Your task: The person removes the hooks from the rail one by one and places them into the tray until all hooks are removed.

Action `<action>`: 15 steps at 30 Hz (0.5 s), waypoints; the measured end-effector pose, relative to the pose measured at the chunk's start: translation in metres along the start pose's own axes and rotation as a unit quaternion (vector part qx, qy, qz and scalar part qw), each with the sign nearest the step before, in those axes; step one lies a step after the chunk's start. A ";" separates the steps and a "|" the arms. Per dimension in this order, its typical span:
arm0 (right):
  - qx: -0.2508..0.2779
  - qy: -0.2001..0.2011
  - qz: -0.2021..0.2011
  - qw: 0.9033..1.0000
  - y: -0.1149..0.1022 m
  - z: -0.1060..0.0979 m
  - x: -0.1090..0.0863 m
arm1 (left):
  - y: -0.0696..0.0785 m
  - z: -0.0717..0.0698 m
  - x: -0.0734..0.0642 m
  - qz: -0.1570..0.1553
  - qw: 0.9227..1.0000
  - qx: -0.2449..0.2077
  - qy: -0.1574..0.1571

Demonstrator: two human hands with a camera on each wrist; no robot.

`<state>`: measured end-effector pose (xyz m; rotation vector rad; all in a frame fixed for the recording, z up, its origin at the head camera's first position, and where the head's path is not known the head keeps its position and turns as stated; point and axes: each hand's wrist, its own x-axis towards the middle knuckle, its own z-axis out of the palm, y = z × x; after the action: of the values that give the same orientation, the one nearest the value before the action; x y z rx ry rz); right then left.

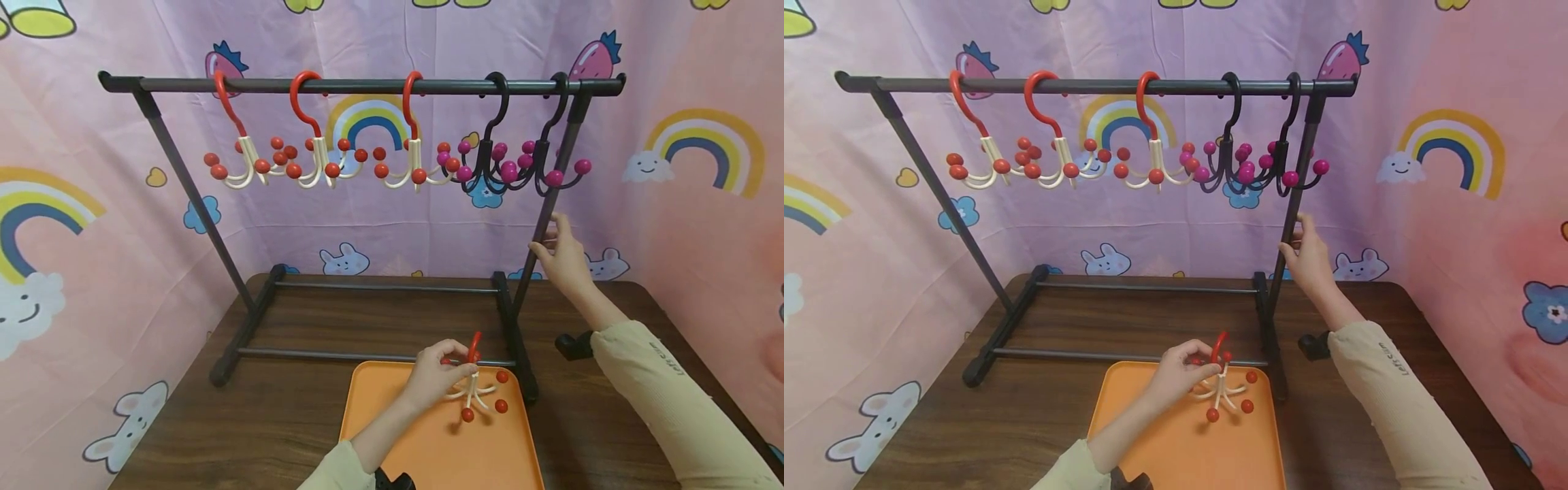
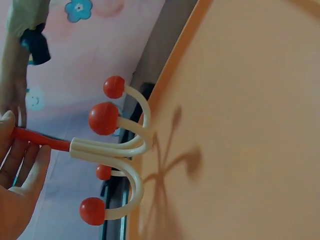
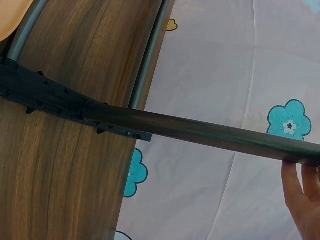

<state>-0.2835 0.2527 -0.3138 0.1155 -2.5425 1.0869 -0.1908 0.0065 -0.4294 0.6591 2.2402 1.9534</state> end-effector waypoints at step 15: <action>0.000 0.010 -0.010 1.000 0.000 0.002 0.000 | -0.020 0.036 -0.007 0.012 0.998 -0.065 -0.010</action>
<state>-0.2838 0.2519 -0.3151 0.1297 -2.5187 1.0749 -0.1772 0.0357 -0.4563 0.6900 2.0803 2.0735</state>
